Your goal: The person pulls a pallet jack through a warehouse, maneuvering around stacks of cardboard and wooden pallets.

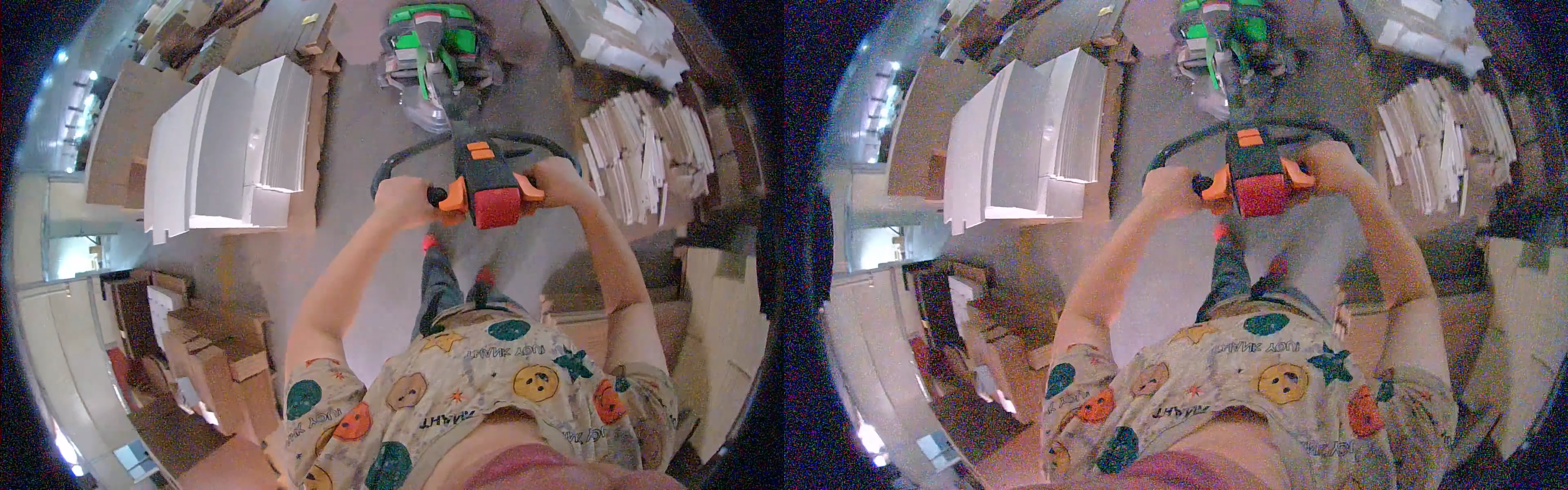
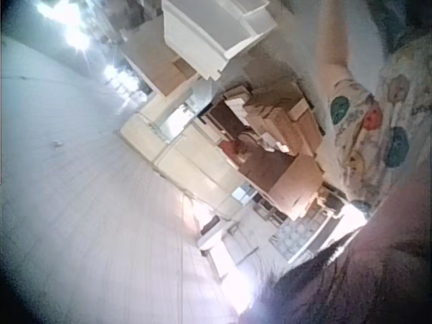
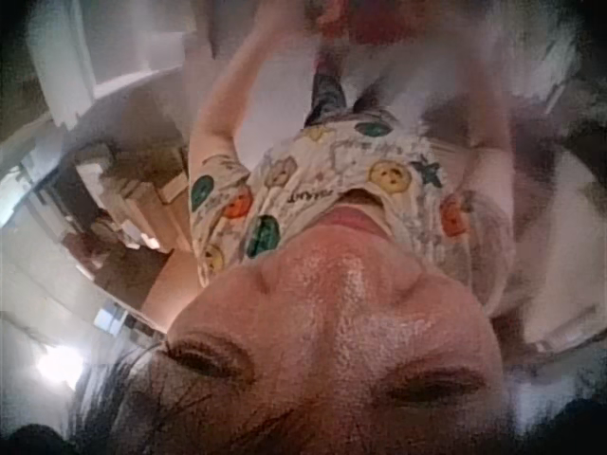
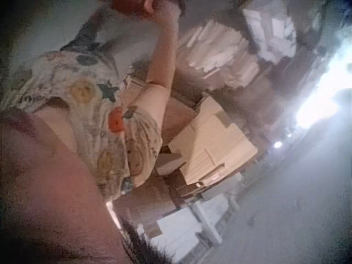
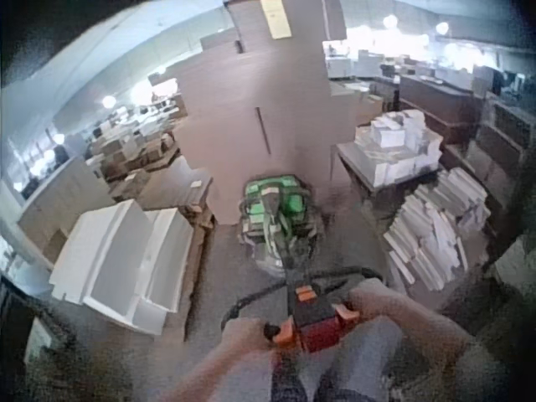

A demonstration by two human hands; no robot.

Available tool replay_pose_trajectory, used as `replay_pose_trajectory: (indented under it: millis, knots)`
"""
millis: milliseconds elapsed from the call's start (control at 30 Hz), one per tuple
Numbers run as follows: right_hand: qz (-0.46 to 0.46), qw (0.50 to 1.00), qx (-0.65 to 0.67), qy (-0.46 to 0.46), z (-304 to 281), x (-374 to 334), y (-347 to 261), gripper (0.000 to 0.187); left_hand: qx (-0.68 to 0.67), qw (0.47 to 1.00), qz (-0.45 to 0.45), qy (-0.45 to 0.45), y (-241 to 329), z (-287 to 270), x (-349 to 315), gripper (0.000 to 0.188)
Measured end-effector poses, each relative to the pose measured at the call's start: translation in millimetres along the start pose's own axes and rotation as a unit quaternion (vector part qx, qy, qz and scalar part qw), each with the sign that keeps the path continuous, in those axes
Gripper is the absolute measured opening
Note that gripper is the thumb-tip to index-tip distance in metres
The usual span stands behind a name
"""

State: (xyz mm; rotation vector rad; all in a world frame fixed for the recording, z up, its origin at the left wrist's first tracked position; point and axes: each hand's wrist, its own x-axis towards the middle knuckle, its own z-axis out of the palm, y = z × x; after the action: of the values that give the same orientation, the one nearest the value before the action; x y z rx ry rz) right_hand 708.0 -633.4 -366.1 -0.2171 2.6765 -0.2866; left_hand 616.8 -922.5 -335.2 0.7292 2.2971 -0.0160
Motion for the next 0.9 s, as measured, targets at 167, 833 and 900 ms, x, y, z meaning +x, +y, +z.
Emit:
replay_pose_trajectory:
  millis: [167,833,900]
  knots:
    - [0.044,0.999,-0.025,0.006,24.7,-39.4,65.5,0.032,0.036,0.999,0.015,0.031,67.8,43.5,37.8,0.076]
    - [-0.002,0.999,0.044,-0.027,59.2,-141.4,198.7,0.05,-0.001,0.997,0.072,-0.009,230.2,72.0,70.5,0.073]
    - [-0.019,0.998,0.066,-0.013,57.4,-145.7,183.9,0.047,-0.007,0.996,0.086,0.0,221.3,73.7,65.9,0.075]
